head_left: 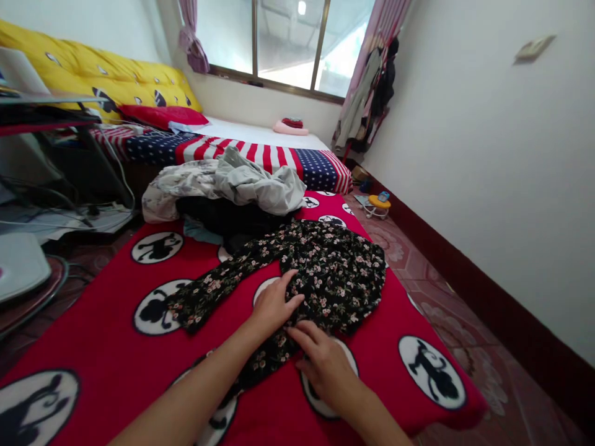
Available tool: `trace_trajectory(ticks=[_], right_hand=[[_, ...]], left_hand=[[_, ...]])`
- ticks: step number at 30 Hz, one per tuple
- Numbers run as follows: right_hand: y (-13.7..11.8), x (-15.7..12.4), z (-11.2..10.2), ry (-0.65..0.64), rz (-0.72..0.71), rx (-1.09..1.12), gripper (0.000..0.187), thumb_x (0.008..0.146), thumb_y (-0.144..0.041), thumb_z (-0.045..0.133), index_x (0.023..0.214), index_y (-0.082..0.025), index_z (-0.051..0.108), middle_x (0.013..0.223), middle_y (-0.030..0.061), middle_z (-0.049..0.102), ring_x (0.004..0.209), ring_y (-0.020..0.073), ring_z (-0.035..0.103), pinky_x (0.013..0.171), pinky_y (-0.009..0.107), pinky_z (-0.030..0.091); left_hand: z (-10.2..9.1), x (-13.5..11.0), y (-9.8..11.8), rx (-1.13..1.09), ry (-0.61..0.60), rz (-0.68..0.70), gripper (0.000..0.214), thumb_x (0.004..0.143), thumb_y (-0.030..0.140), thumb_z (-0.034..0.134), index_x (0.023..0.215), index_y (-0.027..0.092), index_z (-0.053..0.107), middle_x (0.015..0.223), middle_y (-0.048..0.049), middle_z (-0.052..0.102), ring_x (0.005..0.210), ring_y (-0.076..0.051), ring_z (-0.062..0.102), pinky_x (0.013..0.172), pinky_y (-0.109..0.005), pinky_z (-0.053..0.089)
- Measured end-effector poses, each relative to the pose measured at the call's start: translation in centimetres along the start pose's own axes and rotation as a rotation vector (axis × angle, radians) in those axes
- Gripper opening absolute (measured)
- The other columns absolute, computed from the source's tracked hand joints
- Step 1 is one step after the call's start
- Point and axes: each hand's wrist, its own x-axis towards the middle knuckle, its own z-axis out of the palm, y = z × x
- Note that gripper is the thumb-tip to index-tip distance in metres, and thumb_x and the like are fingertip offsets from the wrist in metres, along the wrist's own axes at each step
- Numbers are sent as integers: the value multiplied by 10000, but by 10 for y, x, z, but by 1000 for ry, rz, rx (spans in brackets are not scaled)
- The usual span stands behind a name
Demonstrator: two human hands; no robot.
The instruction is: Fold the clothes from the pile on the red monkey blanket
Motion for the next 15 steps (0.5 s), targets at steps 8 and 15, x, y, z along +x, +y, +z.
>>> trace_trajectory(ticks=[8,15], right_hand=[[-11,-10,-36,-54,23,411,118,785,-92,569,808,-188,633,814,1,576,760,133,547,664,238,395],[-8,-19,-72,-134,83,608,63,804,-231,611,810,-190,660,832,11,607,672,121,539,587,228,414]], left_hand=[[-39,14,-15,-415,93,-96,229,696,339,584,833,197,699,836,-35,713,793,-205,652,736,-306,503],[-146,40,-55,-670,460,-369,285,557,298,630,813,174,616,698,-8,637,621,-165,607,591,-279,497]])
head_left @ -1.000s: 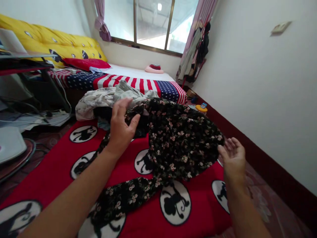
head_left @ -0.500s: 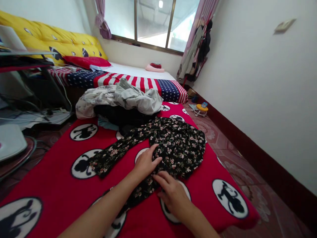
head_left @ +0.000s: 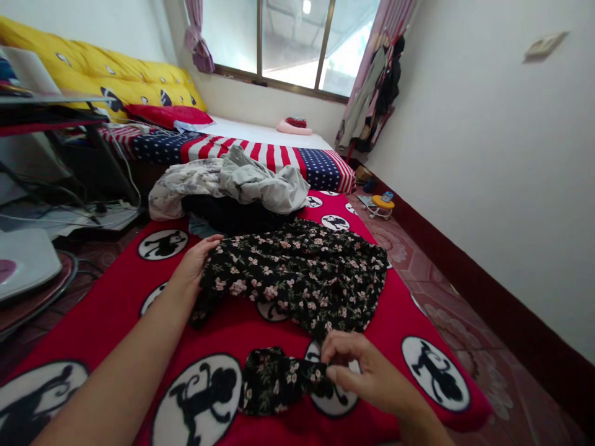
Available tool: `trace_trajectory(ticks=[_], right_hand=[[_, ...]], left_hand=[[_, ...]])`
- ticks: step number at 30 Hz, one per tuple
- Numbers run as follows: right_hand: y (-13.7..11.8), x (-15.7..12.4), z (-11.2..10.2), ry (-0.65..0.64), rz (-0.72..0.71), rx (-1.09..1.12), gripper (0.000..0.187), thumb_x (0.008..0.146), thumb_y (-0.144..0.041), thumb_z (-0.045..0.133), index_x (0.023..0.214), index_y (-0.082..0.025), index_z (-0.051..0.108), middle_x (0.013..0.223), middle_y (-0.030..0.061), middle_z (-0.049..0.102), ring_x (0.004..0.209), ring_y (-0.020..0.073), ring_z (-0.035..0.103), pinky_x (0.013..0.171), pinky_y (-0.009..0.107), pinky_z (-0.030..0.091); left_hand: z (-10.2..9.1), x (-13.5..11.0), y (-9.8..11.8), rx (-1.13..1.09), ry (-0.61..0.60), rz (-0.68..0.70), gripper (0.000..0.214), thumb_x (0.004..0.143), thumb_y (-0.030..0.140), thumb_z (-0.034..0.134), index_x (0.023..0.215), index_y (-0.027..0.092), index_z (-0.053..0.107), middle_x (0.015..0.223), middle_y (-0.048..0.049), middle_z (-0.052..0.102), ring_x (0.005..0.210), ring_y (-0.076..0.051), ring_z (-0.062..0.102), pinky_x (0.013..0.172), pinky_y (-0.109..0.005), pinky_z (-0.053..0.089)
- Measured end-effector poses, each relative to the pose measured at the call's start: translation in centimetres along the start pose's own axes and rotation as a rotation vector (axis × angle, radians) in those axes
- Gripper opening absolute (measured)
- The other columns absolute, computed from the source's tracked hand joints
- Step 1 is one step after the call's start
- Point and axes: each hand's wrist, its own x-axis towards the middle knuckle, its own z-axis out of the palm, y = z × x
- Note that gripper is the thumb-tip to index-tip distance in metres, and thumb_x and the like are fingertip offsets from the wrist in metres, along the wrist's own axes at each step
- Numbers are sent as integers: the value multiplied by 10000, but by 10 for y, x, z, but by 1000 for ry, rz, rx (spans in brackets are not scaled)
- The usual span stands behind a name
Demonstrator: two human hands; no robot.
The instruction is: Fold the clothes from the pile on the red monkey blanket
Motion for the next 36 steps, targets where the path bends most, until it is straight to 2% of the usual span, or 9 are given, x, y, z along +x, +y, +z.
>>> trace_trajectory(ticks=[3,7,9,12,15,18,21,28,36], right_hand=[[13,8,0,183,30,-186,190,789,-188,628,973,-219,665,962,28,627,732,138,578,640,254,464],[35,16,3,322,-42,-434,394,733,-100,647,1098,-249,642,1257,68,573,1167,234,534,994,398,442],[41,21,5,352,-94,-546,522,714,-55,638,1195,-257,603,1397,79,485,1297,254,432,1081,454,368],[40,34,11,323,-157,-703,581,705,-46,657,1241,-257,580,1442,82,460,1339,273,372,1091,490,344],[39,50,17,250,-157,-817,566,696,-103,717,1226,-257,594,1410,81,507,1339,300,370,1074,508,342],[42,67,19,233,-120,-866,403,733,-149,715,1119,-238,645,1332,91,570,1276,293,444,1048,491,356],[39,79,12,303,-121,-859,107,806,-131,627,856,-217,666,1233,86,627,1177,271,515,1008,460,370],[3,97,-6,621,-133,-311,192,932,-314,458,826,-205,574,745,6,626,702,158,569,669,269,407],[27,104,-10,664,-72,-111,208,872,-376,534,833,-184,603,777,20,641,733,173,589,703,286,452]], left_hand=[[-20,7,-8,100,116,52,274,569,276,652,819,170,611,712,-7,617,699,-181,609,696,-318,515],[-30,-13,-25,339,240,283,246,650,267,657,885,195,638,969,-44,629,1060,-254,559,1031,-434,394],[-23,-35,-32,551,177,528,176,745,264,614,906,207,656,1080,-63,621,1142,-260,528,1082,-443,345],[0,-73,-44,698,-127,757,154,866,245,524,927,217,662,1083,-67,638,1071,-221,588,1004,-392,430],[23,-103,-59,777,-466,781,203,861,221,568,1034,257,670,1137,-53,645,1085,-217,592,968,-379,459],[32,-114,-71,839,-614,760,331,832,182,601,1142,286,646,1227,-51,626,1141,-239,572,999,-423,450],[31,-114,-74,790,-603,729,380,836,169,588,1198,279,617,1272,-65,602,1184,-238,557,1031,-421,447],[28,-111,-70,771,-548,730,559,802,193,637,1337,290,505,1361,-69,534,1264,-243,497,1086,-423,405],[39,-82,-74,927,-479,723,478,758,211,662,1231,251,616,1245,-71,628,1172,-270,543,1024,-442,424]])
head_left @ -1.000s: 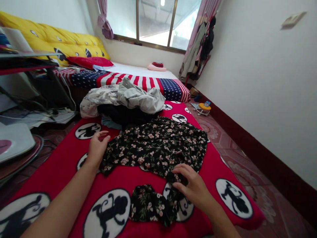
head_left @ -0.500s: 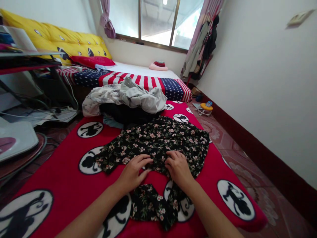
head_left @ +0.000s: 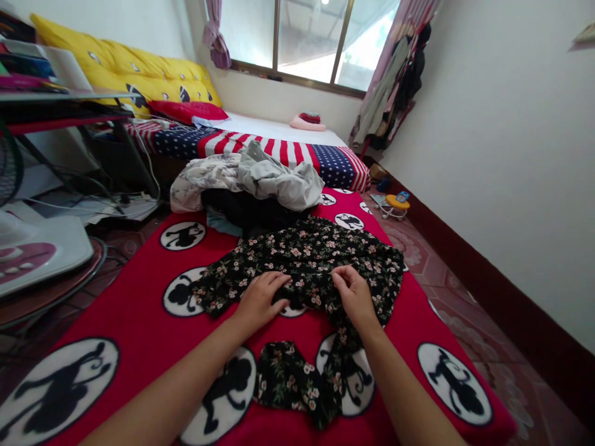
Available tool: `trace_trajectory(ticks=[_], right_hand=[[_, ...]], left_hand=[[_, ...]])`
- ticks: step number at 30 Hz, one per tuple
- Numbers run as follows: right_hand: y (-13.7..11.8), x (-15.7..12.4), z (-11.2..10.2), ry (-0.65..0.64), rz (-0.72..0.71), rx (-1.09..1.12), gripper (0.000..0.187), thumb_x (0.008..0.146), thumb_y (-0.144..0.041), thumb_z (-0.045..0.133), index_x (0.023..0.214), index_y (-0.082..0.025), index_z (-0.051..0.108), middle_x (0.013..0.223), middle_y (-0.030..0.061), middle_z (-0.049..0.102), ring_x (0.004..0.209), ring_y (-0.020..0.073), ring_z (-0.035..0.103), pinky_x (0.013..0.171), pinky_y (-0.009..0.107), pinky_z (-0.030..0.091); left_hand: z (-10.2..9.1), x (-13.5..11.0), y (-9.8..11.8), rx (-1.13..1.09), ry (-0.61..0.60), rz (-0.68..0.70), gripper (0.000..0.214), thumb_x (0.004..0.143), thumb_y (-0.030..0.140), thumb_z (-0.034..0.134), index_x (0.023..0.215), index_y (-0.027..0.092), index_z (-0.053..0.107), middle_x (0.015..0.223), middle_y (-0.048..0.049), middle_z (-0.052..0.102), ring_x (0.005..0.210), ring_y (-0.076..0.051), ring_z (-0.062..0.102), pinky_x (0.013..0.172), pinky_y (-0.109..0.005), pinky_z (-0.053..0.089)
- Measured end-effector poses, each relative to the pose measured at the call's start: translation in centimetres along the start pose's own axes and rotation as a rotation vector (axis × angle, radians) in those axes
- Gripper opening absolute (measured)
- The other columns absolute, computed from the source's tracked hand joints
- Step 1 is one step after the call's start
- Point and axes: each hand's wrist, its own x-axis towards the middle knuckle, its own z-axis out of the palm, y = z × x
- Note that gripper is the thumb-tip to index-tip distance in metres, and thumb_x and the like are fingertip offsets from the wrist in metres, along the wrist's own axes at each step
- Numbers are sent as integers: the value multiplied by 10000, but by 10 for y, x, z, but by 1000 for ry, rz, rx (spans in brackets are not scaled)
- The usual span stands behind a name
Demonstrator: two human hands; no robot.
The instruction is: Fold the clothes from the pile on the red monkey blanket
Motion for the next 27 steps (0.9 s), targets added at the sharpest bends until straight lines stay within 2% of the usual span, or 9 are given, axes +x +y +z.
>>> trace_trajectory(ticks=[3,6,8,10,14,18,23,25,27], right_hand=[[-5,-14,-2,12,-133,-89,147,873,-335,575,931,-203,607,963,59,673,927,207,615,865,345,460],[-11,-32,-3,-268,-298,-290,157,813,-314,683,935,-230,630,1032,63,675,1016,231,601,935,393,441],[-9,-40,-2,-465,-331,-470,436,696,-317,792,1095,-246,632,1197,86,632,1133,273,558,978,438,424],[0,-41,0,-529,-306,-601,686,631,-280,825,1264,-251,563,1373,114,520,1258,308,472,1014,471,403],[20,-26,5,-441,-286,-605,366,732,-63,630,1063,-217,657,1250,101,607,1162,265,542,959,428,439],[7,-3,0,-213,-196,-346,121,845,-172,555,910,-197,653,918,47,685,865,210,609,775,322,457],[-54,-3,-11,-16,-113,16,231,871,-378,592,739,-188,595,655,-35,548,634,132,487,586,234,373],[-81,-19,-7,-66,-110,104,224,867,-381,609,751,-189,609,669,-37,556,633,122,493,578,219,386],[-104,-39,2,-254,-133,182,182,860,-373,631,814,-198,650,722,-29,608,668,122,547,611,207,433]], left_hand=[[-2,23,-8,-24,-21,-53,326,766,142,588,1051,244,711,1109,-45,695,1087,-240,580,986,-397,439],[-1,44,-17,-49,-9,-149,318,783,127,520,978,261,732,1023,-14,729,997,-206,619,912,-335,467],[0,52,-20,-40,6,-220,307,791,157,511,976,266,730,995,-14,736,956,-205,634,863,-313,472],[2,56,-20,-29,14,-278,255,802,208,514,925,262,730,931,-26,731,915,-214,636,825,-305,464],[3,53,-16,-58,30,-298,203,812,275,508,731,230,689,767,-44,661,826,-215,611,800,-304,432],[-6,50,-19,-205,12,-237,340,837,398,485,580,198,582,635,-14,563,699,-178,557,707,-271,423],[-50,44,-23,-424,59,-240,526,879,599,355,637,181,561,625,-2,544,622,-157,508,588,-253,418],[-79,35,-24,-521,62,-277,523,834,649,441,655,181,591,638,-9,567,626,-165,521,572,-252,423],[-111,22,-28,-577,19,-314,495,780,659,534,674,188,641,665,-23,608,646,-179,550,565,-248,436]])
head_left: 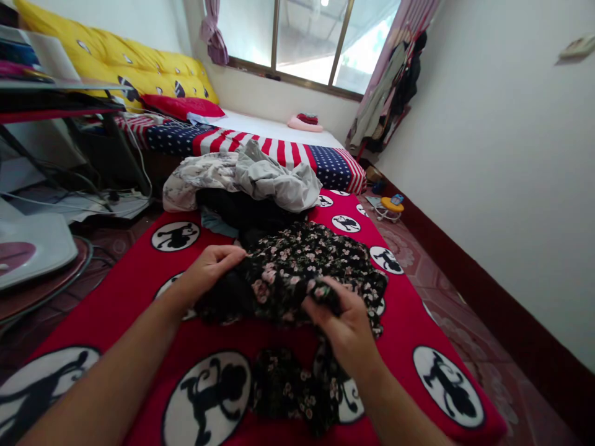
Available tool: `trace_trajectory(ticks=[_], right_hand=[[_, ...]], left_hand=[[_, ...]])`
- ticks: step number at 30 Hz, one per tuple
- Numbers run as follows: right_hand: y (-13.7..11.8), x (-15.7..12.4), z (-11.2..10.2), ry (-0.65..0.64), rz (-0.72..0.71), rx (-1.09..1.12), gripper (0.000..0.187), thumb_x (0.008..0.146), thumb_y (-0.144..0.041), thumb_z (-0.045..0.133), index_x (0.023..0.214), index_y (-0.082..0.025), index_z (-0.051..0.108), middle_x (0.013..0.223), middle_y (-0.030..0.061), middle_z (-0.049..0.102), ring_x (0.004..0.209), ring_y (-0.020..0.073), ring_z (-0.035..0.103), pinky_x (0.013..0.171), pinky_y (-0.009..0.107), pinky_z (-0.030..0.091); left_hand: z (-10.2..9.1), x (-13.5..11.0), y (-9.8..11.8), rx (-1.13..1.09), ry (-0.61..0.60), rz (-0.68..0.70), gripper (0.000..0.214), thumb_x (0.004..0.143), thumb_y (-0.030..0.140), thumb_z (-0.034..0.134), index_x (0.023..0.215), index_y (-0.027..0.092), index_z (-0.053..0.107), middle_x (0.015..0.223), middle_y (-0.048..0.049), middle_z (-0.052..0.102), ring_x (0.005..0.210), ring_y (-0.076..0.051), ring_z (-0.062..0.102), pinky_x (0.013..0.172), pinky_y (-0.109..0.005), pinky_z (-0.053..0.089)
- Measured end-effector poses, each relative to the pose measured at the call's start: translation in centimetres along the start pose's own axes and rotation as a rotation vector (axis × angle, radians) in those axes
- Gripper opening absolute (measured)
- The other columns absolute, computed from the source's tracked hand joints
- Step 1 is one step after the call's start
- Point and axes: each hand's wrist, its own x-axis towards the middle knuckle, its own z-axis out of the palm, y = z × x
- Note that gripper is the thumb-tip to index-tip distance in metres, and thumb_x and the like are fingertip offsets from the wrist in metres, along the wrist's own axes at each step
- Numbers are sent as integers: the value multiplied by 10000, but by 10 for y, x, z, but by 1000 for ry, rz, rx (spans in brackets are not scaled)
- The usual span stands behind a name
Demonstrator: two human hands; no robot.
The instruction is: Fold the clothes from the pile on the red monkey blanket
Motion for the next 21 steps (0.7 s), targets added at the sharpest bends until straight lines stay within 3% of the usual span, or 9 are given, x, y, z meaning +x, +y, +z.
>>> trace_trajectory(ticks=[3,5,6,8,10,13,16,19,21], right_hand=[[-16,-16,20,-481,-78,148,203,830,-366,687,971,-220,698,929,6,702,870,147,650,793,218,495],[-8,-17,21,-590,-107,189,242,824,-371,697,1012,-219,704,1057,39,710,999,167,654,891,247,487],[3,-15,16,-519,-102,168,226,835,-366,686,1002,-216,706,1077,50,709,1022,173,651,911,262,484],[36,-5,-2,-233,-64,37,150,860,-328,648,945,-219,708,1042,54,714,1005,180,650,922,299,481],[77,6,-26,54,-18,-174,109,853,-290,626,893,-218,698,1020,62,706,1011,203,635,946,355,462],[128,19,-52,257,102,-350,159,798,-314,631,896,-200,683,1012,92,692,998,250,627,921,428,470],[152,28,-51,262,226,-290,344,768,-395,637,1035,-177,647,1084,126,676,1006,264,633,896,434,491],[156,36,-28,208,299,-183,657,727,-449,677,1291,-157,505,1206,158,633,1001,256,648,885,414,508],[154,40,-11,194,325,-213,806,698,-440,710,1390,-157,410,1243,164,618,1008,270,651,900,430,502]], left_hand=[[-50,-23,4,132,-31,-36,498,766,676,525,716,218,714,712,-25,663,681,-191,593,610,-253,487],[-83,-39,-4,274,-72,-126,502,766,688,492,758,252,741,711,7,684,708,-197,626,656,-267,522],[-100,-46,-11,332,-126,-196,509,743,705,493,771,266,750,742,19,711,749,-215,654,694,-290,542],[-132,-60,-30,432,-266,-359,505,707,707,521,818,279,764,875,25,757,892,-256,688,827,-343,549],[-162,-70,-54,521,-319,-488,503,673,718,526,792,291,763,910,27,771,932,-280,698,880,-388,538],[-189,-76,-79,708,-217,-549,533,675,750,466,760,307,750,828,39,772,858,-293,710,847,-451,537],[-176,-63,-76,904,28,-442,544,742,704,428,882,283,744,901,-5,767,854,-291,696,844,-456,518],[-124,-32,-55,916,177,-204,562,765,627,430,1009,214,723,1101,-89,722,1017,-305,653,930,-435,477],[-80,-8,-47,765,108,-128,552,735,593,491,1060,201,703,1149,-98,705,1075,-298,635,959,-409,468]])
